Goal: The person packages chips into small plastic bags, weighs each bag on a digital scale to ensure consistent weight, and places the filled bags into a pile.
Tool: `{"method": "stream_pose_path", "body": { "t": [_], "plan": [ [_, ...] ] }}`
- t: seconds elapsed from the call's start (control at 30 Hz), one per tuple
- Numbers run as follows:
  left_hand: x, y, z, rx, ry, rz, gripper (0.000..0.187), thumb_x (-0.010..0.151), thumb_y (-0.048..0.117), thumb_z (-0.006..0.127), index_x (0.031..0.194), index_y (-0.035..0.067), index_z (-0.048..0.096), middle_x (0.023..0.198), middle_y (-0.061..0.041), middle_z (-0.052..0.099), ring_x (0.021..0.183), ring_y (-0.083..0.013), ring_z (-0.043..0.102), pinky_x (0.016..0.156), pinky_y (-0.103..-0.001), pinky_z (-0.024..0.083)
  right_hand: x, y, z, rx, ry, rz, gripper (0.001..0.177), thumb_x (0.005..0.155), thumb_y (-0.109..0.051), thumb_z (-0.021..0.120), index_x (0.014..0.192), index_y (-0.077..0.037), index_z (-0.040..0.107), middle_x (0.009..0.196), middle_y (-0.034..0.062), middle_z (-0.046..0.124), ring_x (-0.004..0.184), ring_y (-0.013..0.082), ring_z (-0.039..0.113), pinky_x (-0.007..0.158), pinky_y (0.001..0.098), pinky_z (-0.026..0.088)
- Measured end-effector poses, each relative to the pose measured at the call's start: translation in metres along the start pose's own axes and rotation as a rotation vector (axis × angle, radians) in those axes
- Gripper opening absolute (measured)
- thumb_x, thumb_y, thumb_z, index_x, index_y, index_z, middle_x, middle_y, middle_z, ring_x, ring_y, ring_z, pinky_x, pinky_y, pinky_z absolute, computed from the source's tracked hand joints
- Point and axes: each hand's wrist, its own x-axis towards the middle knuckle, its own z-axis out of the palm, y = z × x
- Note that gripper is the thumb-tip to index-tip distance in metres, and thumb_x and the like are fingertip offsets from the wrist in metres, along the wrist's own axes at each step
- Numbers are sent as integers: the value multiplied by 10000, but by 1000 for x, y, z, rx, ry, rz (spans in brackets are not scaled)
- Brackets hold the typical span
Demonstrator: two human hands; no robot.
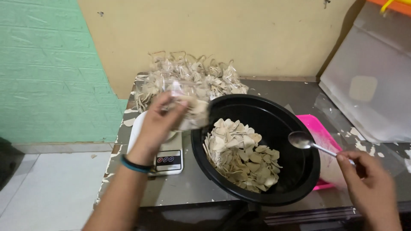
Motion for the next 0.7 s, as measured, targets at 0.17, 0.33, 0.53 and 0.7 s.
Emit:
{"method": "stream_pose_path", "body": {
  "t": [0.17,0.33,0.53,0.7],
  "plan": [
    [6,-6,-64,135,299,-128,95,948,236,717,992,161,755,896,12,694,786,-104,618,572,-251,489,-10,21,8,42,-14,46,191,1076,-196,688,1106,-19,751,1002,106,665,832,208,529,788,339,417],
    [8,-46,-103,125,406,-292,130,922,246,752,969,124,741,896,-42,749,709,-125,639,487,-274,446,-15,30,17,12,-37,56,168,1053,-194,686,1118,-65,771,1027,89,684,835,209,551,812,337,424],
    [4,-70,-106,196,553,-508,221,832,338,835,831,196,666,848,17,716,752,-119,658,679,-267,472,-20,23,15,-33,-50,103,188,1047,-211,682,1143,-88,786,1006,105,634,795,231,515,766,351,395],
    [-4,-72,-107,262,580,-537,245,840,297,843,794,110,692,796,-28,711,666,-161,645,591,-310,481,-21,36,12,-21,-14,34,174,1046,-234,695,1123,-111,791,919,76,614,751,207,471,752,316,374]
  ]
}}
